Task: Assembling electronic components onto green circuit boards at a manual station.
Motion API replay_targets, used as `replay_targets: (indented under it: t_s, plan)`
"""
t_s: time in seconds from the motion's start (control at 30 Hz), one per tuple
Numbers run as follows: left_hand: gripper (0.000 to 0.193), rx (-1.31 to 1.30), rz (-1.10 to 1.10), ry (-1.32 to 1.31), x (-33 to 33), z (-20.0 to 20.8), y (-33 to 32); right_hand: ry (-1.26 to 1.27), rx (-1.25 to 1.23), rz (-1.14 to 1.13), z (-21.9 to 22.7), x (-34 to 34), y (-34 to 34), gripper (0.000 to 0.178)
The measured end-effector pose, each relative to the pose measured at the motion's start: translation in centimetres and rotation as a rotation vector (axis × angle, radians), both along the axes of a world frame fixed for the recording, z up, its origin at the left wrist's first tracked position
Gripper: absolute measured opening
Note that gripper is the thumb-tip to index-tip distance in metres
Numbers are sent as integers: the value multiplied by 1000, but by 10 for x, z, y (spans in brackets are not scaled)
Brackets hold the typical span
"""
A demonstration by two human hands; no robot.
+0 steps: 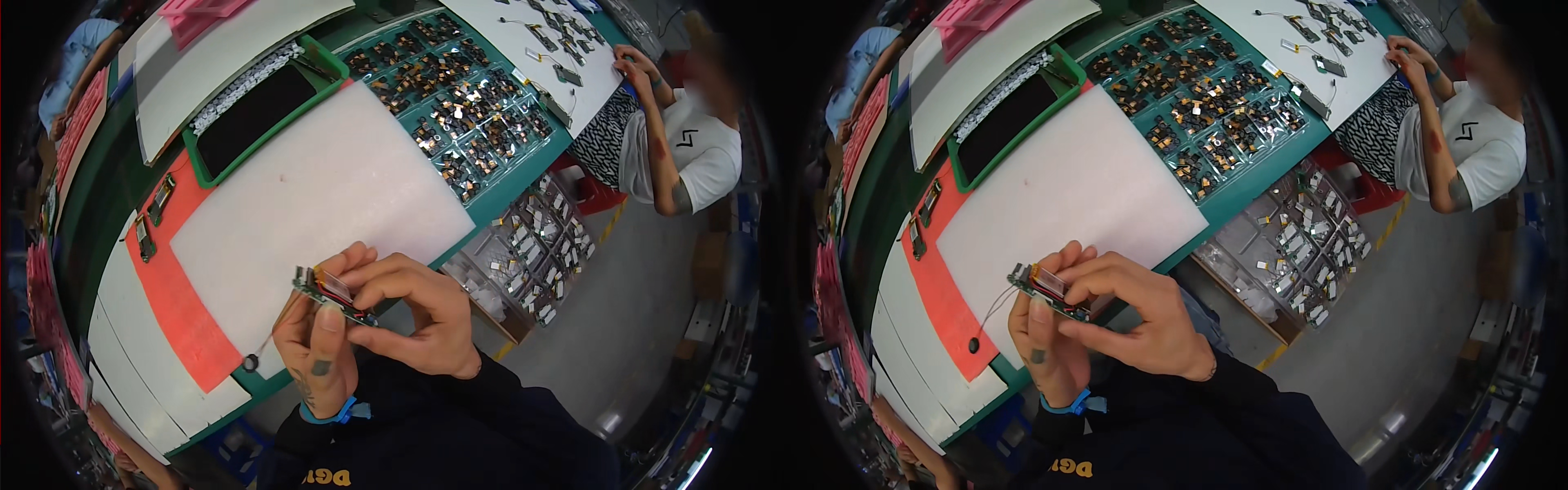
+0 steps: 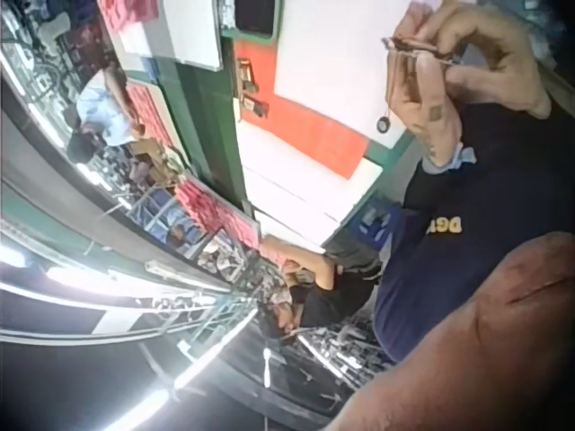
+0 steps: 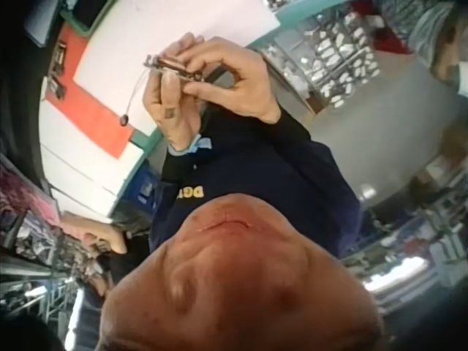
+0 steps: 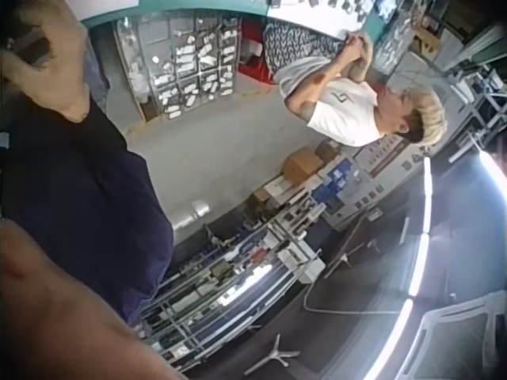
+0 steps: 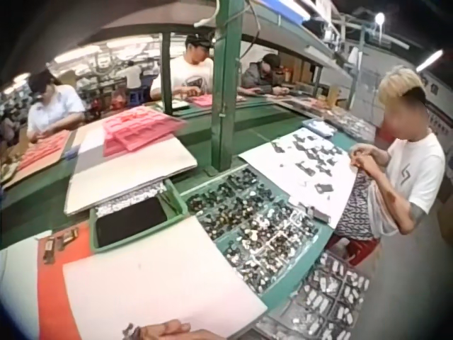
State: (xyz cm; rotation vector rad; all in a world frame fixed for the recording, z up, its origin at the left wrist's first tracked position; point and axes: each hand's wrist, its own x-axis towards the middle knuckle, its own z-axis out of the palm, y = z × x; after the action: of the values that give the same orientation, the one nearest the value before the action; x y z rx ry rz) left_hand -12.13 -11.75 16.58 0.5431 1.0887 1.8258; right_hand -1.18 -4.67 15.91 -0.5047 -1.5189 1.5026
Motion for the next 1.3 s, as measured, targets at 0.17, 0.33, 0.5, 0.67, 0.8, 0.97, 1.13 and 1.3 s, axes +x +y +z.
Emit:
replay_targets:
  t_s: [0.17, 0.33, 0.5, 0.67, 0.8, 0.97, 1.13, 1.3]
  plan:
    - [53, 18, 30, -23, 0, 7, 8, -10, 124, 83, 4, 5, 17, 27]
    - [48, 63, 149, -36, -37, 8, -8, -230, 176, -33, 5, 43, 57, 12]
    - [27, -93, 282, 64, -107, 31, -80, -622, 381, -464, 17, 29, 107, 26]
    - [21, -245, 161, 84, -119, 39, -73, -980, 486, -582, 32, 46, 95, 17]
    - [22, -201, 151, 89, -119, 27, -77, -1012, 521, -554, 25, 57, 88, 16]
    - [24, -278, 120, 69, -115, 10, -60, -955, 558, -657, 28, 44, 84, 15]
    - [26, -367, 189, 123, -118, 3, -44, -811, 840, -318, -4, -16, 64, 15]
    - [30, -360, 193, 121, -112, 5, -38, -700, 470, -123, 13, -11, 74, 17]
